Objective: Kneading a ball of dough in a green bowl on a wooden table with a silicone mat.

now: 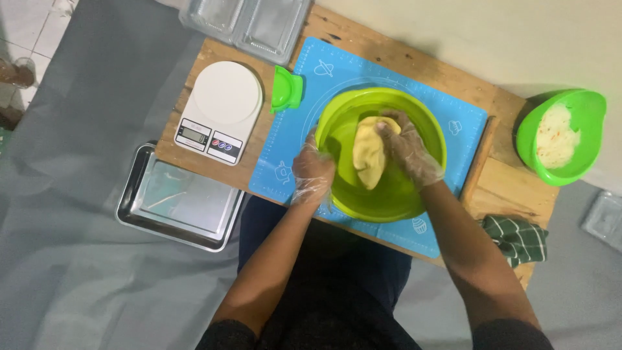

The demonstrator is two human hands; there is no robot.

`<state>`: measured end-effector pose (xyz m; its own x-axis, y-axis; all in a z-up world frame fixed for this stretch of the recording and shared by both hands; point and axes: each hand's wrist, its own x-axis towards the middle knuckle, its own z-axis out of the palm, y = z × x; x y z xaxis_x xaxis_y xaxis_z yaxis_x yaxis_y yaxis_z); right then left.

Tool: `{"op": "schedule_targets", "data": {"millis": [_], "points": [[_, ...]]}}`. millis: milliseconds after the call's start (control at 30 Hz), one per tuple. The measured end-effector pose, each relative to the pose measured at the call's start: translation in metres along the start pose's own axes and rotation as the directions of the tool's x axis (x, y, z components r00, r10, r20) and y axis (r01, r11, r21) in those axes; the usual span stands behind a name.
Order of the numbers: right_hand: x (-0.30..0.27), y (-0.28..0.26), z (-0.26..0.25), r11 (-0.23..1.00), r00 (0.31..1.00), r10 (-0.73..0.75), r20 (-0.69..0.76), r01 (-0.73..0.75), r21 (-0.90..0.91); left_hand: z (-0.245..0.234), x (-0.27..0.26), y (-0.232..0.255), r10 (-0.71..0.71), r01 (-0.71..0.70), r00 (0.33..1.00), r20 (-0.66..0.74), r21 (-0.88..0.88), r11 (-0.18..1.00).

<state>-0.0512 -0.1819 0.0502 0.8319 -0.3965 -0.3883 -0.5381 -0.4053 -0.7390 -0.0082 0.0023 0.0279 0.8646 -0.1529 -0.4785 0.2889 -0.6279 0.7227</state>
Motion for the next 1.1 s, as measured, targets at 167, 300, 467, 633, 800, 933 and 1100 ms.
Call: {"op": "schedule_targets", "data": {"millis": [167,300,467,633,800,933,1100], "points": [[0.014,0.058,0.003,0.818,0.984,0.167,0.069,-0.098,-0.567,0.023,0.02,-0.021,0.007,-0.006,0.999,-0.034,0.027,1.0],[-0.02,-0.02,0.012,0.771,0.974,0.094,0.207,0.061,-0.634,0.006,0.002,-0.002,-0.019,0.02,0.999,-0.025,0.061,0.998],[-0.013,-0.01,0.045,0.477,0.97,-0.052,0.239,0.235,-0.847,0.004,-0.001,0.003,-0.008,0.008,1.0,-0.001,0.046,0.999],[-0.004,-0.01,0.049,0.456,0.974,-0.089,0.207,0.225,-0.861,0.009,0.011,-0.002,0.024,-0.024,1.0,-0.006,0.035,0.999],[0.02,0.037,0.018,0.991,0.999,-0.031,0.044,0.037,-0.127,0.008,0.004,-0.003,0.004,-0.003,0.999,-0.045,0.014,1.0],[0.016,0.026,0.013,0.971,0.977,0.204,-0.058,-0.209,-0.117,0.009,0.005,-0.002,0.013,-0.015,0.999,-0.038,-0.07,0.997],[-0.011,-0.014,0.026,0.964,0.965,0.261,-0.031,-0.262,-0.043,0.013,0.002,0.002,0.044,-0.053,0.994,-0.101,-0.084,0.995]]}}
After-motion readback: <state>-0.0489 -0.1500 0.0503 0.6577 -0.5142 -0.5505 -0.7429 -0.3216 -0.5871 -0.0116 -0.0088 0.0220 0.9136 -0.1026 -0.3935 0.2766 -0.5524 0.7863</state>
